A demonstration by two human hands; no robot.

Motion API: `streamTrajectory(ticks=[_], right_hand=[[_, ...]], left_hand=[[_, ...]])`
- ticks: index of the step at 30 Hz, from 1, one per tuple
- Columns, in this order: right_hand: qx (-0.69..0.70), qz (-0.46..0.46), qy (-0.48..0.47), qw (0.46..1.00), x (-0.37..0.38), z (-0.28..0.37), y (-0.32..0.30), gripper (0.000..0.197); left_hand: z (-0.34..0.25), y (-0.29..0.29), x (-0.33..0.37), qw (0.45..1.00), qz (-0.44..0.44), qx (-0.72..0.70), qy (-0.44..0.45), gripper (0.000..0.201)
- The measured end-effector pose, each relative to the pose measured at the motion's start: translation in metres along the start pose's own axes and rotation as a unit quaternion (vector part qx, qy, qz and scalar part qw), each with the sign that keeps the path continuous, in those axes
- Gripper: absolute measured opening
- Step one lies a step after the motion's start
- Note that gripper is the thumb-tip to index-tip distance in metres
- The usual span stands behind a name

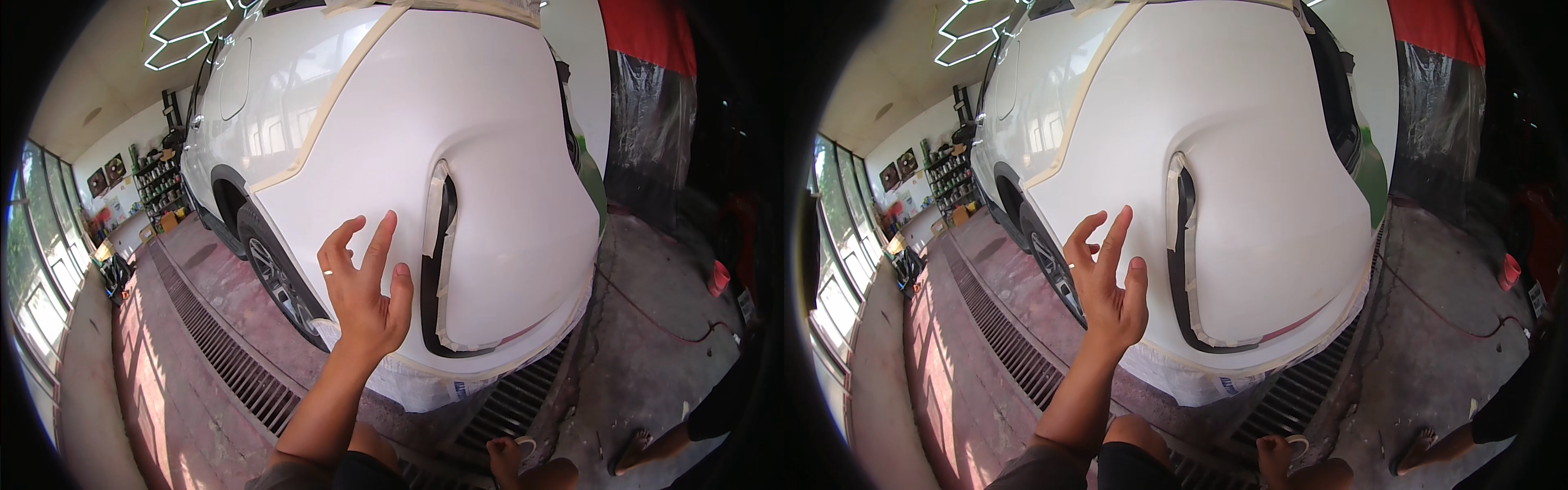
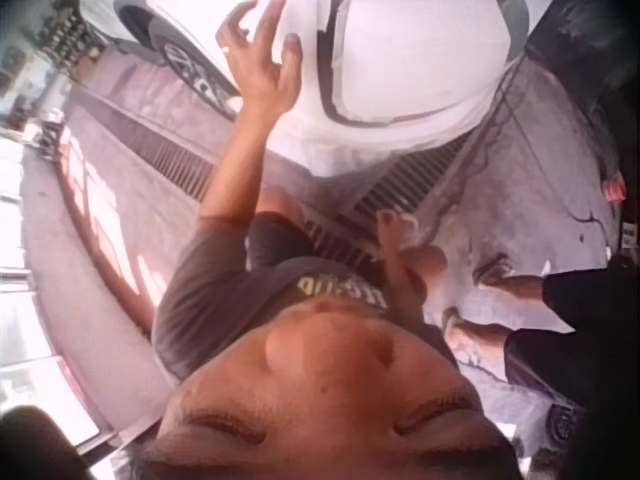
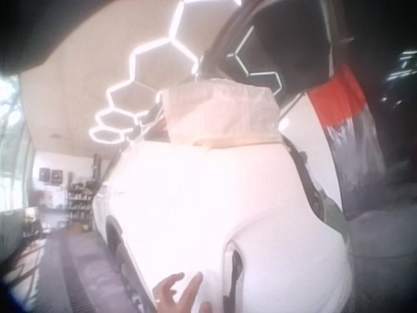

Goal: The person applies masking tape to the edges of a white car bumper. They carefully align and press the tape along the contours of the bumper and a vent area to mask off sections.

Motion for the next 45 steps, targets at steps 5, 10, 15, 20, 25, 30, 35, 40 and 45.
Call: streamTrajectory(ticks=[5,10,15,20,25,30,35,40,45], right_hand=[[0.009,0.003,0.018,1.0,-0.002,-0.001,0.003,0.024],[-0.024,0.009,-0.006,1.0,0.001,-0.007,0.005,0.027],[0.001,0.015,0.053,0.998,-0.001,0.003,0.01,0.027],[0.003,0.002,0.013,1.0,0.001,-0.006,0.008,0.027],[0.011,0.008,0.002,1.0,0.0,-0.003,0.018,0.027],[0.009,0.014,0.025,1.0,-0.001,0.005,0.022,0.028],[0.018,0.032,0.017,0.999,0.0,0.007,0.03,0.027],[0.013,0.039,0.01,0.999,-0.003,0.021,0.039,0.027],[0.017,0.044,0.03,0.998,-0.003,0.02,0.046,0.027]], left_hand=[[-0.005,0.03,-0.019,0.998,0.015,0.011,0.065,0.076],[-0.01,0.071,-0.048,0.993,0.097,0.039,0.058,0.091],[-0.002,0.067,-0.069,0.995,0.078,-0.02,0.053,0.096],[-0.013,0.07,-0.04,0.994,0.086,0.054,0.048,0.095],[-0.013,0.061,-0.018,0.994,0.044,0.071,0.064,0.1],[-0.028,0.068,0.016,0.998,0.067,-0.001,0.012,0.103],[-0.03,0.056,0.025,0.99,0.048,0.107,0.075,0.106],[0.004,0.032,0.025,0.999,-0.014,0.006,0.045,0.103],[-0.011,0.027,0.014,0.995,0.043,-0.069,0.05,0.071]])
Point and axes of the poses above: each hand's wrist, its own x-axis towards the middle knuckle, its own y-axis out of the palm, z = x × y, the point moved 9 cm from there along x, towards the middle knuckle, and after that the axes turned 14 degrees about x, right-handed, at the moved point
